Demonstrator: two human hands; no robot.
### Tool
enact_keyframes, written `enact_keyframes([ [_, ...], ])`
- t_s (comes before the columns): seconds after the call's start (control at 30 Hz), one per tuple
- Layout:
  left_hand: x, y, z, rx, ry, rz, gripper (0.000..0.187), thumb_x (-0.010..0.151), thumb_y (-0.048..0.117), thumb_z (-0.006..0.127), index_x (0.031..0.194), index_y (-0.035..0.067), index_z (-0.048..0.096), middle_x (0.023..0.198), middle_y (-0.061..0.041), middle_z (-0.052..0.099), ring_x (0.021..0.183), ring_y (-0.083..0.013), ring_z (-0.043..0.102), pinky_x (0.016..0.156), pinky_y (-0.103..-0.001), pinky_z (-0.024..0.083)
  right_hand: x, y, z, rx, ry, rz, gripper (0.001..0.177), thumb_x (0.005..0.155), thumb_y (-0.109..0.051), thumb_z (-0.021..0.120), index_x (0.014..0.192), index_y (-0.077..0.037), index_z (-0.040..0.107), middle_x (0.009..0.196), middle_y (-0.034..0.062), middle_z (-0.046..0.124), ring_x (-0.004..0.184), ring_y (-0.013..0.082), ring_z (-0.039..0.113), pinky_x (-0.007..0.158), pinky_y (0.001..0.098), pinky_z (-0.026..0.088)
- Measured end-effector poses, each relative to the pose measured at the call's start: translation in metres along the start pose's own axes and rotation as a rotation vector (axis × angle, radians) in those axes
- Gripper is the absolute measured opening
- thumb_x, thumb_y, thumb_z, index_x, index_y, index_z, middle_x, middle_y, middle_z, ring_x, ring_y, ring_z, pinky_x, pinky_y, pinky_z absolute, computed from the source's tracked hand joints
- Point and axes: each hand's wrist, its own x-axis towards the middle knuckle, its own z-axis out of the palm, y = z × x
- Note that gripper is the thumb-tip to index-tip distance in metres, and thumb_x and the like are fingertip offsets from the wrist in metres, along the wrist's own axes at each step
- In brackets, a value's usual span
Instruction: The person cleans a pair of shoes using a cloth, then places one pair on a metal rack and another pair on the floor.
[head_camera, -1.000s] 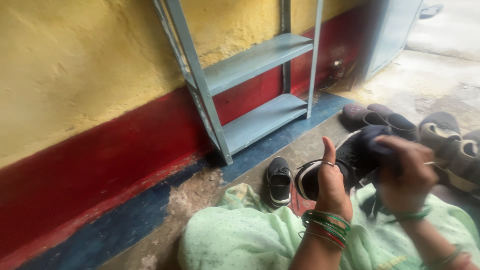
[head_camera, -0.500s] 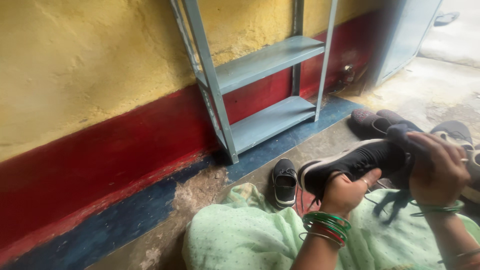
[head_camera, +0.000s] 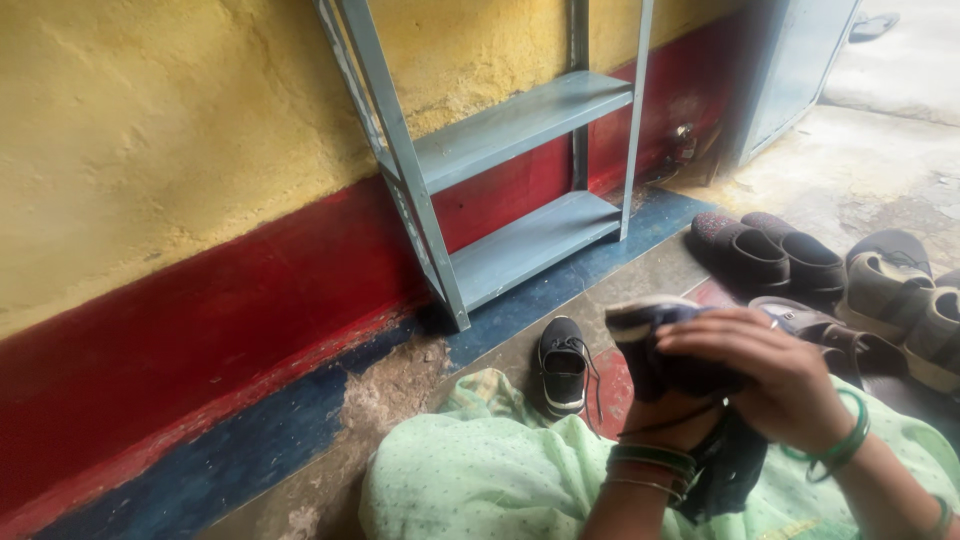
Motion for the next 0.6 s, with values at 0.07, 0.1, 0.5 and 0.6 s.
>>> enact_keyframes([
  [0.07, 0.004, 0.000, -0.010, -0.193, -0.130, -0.223, 0.045, 0.098, 0.021, 0.062, 0.141, 0.010, 0.053, 0.136, -0.012, 0.060, 0.132, -0.0228, 0.054, 0.110, -0.039, 0.044, -0.006, 0.021, 0.003, 0.050, 0.205, 0.009, 0.052, 0.074, 0.016, 0.053, 0.118, -0.008, 0.068, 0.121, 0.0078, 0.073, 0.119, 0.0234, 0.071, 0.113, 0.0384, 0.052],
  [0.1, 0.007, -0.002, -0.012, -0.290, -0.193, -0.330, 0.041, 0.098, 0.021, 0.060, 0.138, 0.009, 0.054, 0.133, -0.012, 0.060, 0.130, -0.0236, 0.055, 0.110, -0.038, 0.045, -0.011, 0.029, 0.002, 0.052, 0.203, 0.005, 0.052, 0.074, 0.016, 0.053, 0.118, -0.008, 0.068, 0.121, 0.0078, 0.073, 0.119, 0.0234, 0.071, 0.113, 0.0384, 0.052],
  [0.5, -0.007, -0.011, 0.026, 0.040, -0.181, -0.088, 0.053, 0.102, 0.023, 0.066, 0.146, 0.001, 0.047, 0.140, -0.022, 0.055, 0.133, -0.0297, 0.052, 0.117, -0.045, 0.035, -0.009, 0.010, 0.021, 0.017, -0.279, -0.179, 0.053, 0.066, -0.017, 0.085, 0.119, -0.014, 0.076, 0.122, 0.0032, 0.077, 0.122, 0.0232, 0.067, 0.108, 0.0407, 0.049],
  [0.6, 0.002, -0.011, -0.011, -0.257, 0.019, -0.026, 0.050, 0.094, 0.020, 0.065, 0.141, 0.004, 0.054, 0.137, -0.016, 0.062, 0.134, -0.0286, 0.056, 0.117, -0.043, 0.040, -0.025, 0.032, 0.023, 0.071, -0.125, 0.004, 0.049, 0.068, -0.011, 0.081, 0.116, -0.017, 0.076, 0.121, 0.0009, 0.078, 0.126, 0.0183, 0.067, 0.111, 0.0368, 0.052],
])
